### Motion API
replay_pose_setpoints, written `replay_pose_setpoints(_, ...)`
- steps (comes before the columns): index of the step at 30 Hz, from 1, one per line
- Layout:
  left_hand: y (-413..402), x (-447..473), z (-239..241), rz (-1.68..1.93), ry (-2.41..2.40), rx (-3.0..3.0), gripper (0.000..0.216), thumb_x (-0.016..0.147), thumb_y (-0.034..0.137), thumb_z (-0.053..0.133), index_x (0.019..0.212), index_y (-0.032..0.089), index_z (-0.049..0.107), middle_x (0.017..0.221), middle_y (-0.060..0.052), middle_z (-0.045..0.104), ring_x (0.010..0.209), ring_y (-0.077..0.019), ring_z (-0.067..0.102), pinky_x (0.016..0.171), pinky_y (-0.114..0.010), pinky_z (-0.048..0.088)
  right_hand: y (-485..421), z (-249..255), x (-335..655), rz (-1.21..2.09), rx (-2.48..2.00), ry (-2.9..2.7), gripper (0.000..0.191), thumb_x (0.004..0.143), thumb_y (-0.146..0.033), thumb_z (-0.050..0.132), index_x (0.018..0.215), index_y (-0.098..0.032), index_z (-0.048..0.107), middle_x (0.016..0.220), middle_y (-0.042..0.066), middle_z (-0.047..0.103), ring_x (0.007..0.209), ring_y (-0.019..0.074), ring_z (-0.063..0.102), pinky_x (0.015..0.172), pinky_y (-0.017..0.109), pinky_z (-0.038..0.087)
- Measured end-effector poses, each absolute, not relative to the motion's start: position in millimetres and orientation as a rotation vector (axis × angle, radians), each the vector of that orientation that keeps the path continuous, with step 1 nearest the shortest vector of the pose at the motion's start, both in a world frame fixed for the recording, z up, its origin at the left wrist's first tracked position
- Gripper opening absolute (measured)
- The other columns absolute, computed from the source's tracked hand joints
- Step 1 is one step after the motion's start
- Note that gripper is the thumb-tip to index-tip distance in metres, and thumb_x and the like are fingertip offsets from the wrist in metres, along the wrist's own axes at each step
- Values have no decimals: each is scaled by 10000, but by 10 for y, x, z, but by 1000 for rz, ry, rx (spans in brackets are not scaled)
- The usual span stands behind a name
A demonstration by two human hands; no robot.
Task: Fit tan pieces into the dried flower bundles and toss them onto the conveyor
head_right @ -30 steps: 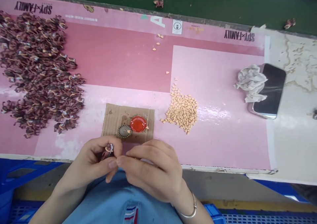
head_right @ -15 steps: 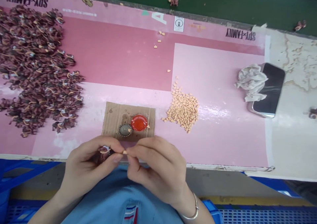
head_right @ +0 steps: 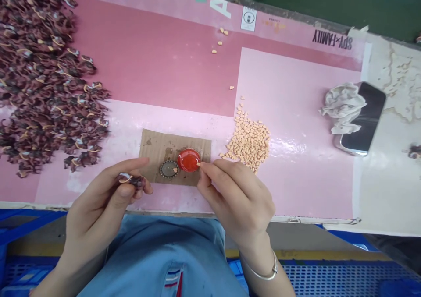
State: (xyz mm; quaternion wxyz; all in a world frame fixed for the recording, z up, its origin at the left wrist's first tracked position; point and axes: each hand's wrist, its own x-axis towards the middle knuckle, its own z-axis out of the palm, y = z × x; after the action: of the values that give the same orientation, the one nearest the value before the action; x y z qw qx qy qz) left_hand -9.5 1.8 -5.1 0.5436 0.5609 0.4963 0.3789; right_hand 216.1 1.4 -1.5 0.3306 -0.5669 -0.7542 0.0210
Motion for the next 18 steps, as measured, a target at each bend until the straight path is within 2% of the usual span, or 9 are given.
replay_pose_setpoints(2,22,-55,-49,961,1152,1214,293,1088,286,577,1379,309,603,853,6,688,749,-104,678,699,-165,557,11,1,2158,37,-1464,-1983,281,890,11,731,993,-248,695,814,18,742,694,156,719,658,290,645)
replay_pose_setpoints(5,25,22,-48,1029,1016,991,143,1084,283,589,1227,288,596,755,41,609,715,-80,649,695,-139,539,-19,52,2136,58,-1419,-1945,260,867,12,750,962,-228,717,806,14,738,675,153,703,632,292,638)
replay_pose_setpoints(11,-7,92,-39,915,744,704,81,1094,302,557,1159,288,604,740,43,505,700,-71,574,724,-142,551,-31,152,1991,297,-1237,-1889,235,888,38,684,927,-192,717,772,-8,754,618,108,670,589,247,618)
replay_pose_setpoints(18,-32,106,-13,857,693,619,83,1094,292,556,1152,290,615,763,44,531,697,-58,546,737,-125,552,-22,158,1958,400,-1191,-1990,196,944,-5,667,945,-196,711,793,-21,772,658,100,705,666,223,651)
